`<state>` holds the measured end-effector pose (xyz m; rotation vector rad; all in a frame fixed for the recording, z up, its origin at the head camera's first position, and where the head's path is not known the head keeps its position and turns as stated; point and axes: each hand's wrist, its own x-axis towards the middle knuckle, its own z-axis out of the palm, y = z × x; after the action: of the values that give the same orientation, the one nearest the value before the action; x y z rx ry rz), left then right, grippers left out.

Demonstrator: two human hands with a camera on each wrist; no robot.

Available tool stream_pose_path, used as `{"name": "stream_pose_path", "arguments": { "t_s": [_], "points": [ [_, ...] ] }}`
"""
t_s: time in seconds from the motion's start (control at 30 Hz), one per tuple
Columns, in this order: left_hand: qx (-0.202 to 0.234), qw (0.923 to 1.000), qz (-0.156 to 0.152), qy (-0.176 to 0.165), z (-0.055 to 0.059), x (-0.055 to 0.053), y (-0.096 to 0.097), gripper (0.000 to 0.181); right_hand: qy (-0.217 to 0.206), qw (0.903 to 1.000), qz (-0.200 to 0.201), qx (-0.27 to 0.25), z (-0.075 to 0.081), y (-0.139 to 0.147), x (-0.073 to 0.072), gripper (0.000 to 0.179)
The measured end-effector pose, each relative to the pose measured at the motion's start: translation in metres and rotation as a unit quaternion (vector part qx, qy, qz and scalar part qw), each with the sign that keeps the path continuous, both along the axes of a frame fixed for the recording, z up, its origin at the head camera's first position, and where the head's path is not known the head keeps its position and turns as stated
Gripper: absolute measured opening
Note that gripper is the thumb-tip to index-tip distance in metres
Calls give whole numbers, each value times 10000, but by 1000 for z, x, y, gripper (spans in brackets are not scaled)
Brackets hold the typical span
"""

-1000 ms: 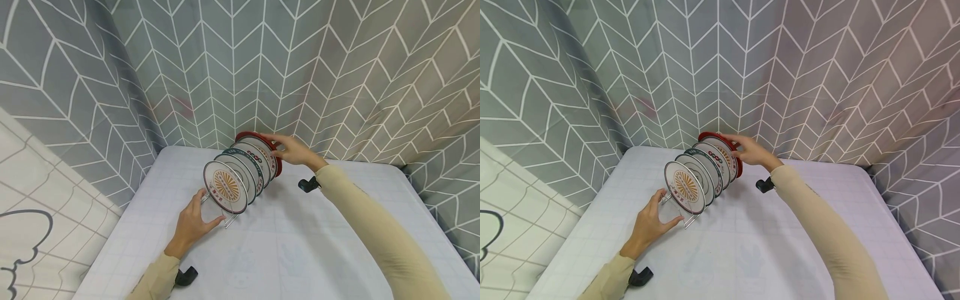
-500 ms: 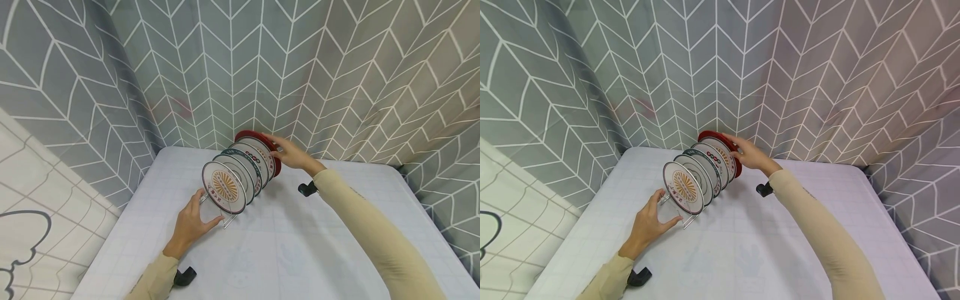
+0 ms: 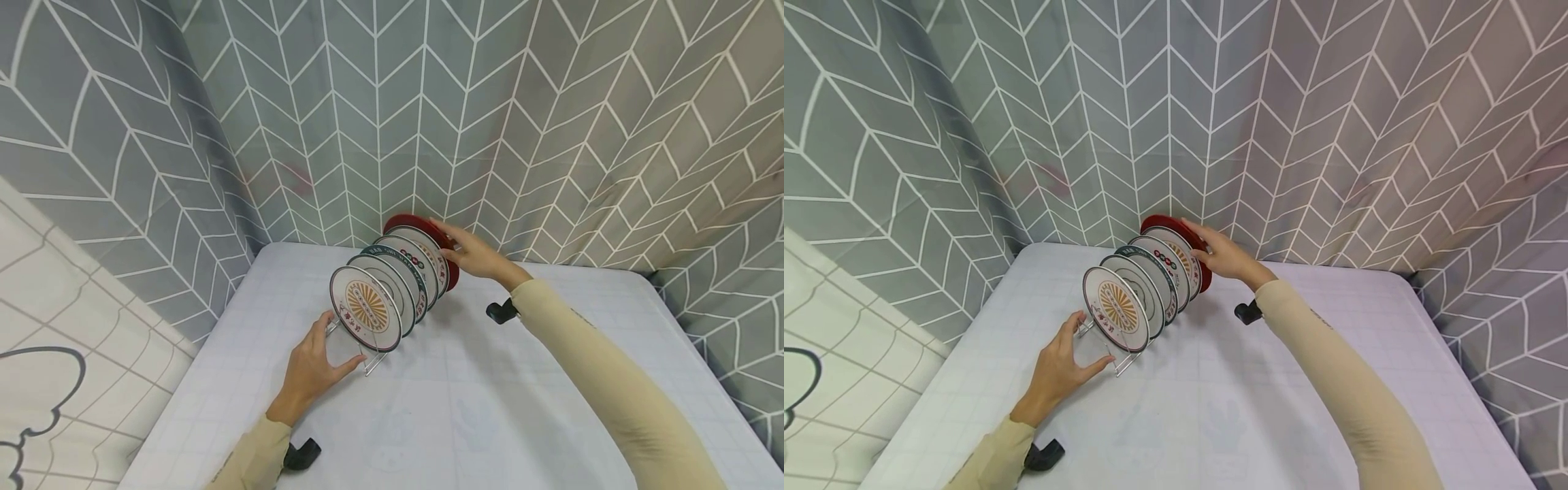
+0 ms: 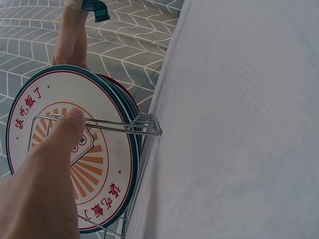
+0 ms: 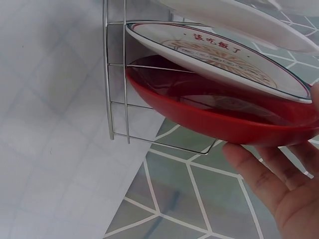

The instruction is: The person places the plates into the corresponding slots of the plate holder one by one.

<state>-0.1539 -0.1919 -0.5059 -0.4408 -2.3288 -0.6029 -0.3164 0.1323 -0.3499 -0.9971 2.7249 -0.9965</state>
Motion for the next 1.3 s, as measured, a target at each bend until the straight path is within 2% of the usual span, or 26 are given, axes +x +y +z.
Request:
{"name": "stream_pose_path", "arguments": {
  "t_s": [0.57, 0.7, 0.8, 0.93, 1.0, 1.1, 1.2, 1.3],
  "points": [
    [108, 9999, -109, 29, 0, 1, 0, 108, -38, 9997, -100, 198, 1, -2, 6, 74],
    [135, 9998, -78, -82, -1, 1, 0, 108, -94, 9998, -178, -12, 1, -1, 8, 74],
    [135, 9999, -75, -57, -2, 1, 0, 109, 139, 9993, -278, -222, 1, 0, 16, 73],
    [118, 9999, -88, -21, -2, 1, 1, 109, 1113, 9918, -360, -522, 5, -3, 41, 69],
    [120, 9999, -92, -32, -2, 1, 1, 109, 1723, 9813, -413, -751, 6, -10, 60, 66],
    [170, 9997, -119, -107, -2, 1, 0, 110, 2454, 9607, -538, -1181, 3, -26, 92, 60],
    [240, 9993, -237, -160, -1, -1, -2, 112, 2913, 9420, -654, -1534, -7, -47, 123, 56],
    [257, 9986, -416, -215, 0, -2, -2, 114, 3174, 9316, -616, -1661, -24, -67, 151, 53]
  ]
}}
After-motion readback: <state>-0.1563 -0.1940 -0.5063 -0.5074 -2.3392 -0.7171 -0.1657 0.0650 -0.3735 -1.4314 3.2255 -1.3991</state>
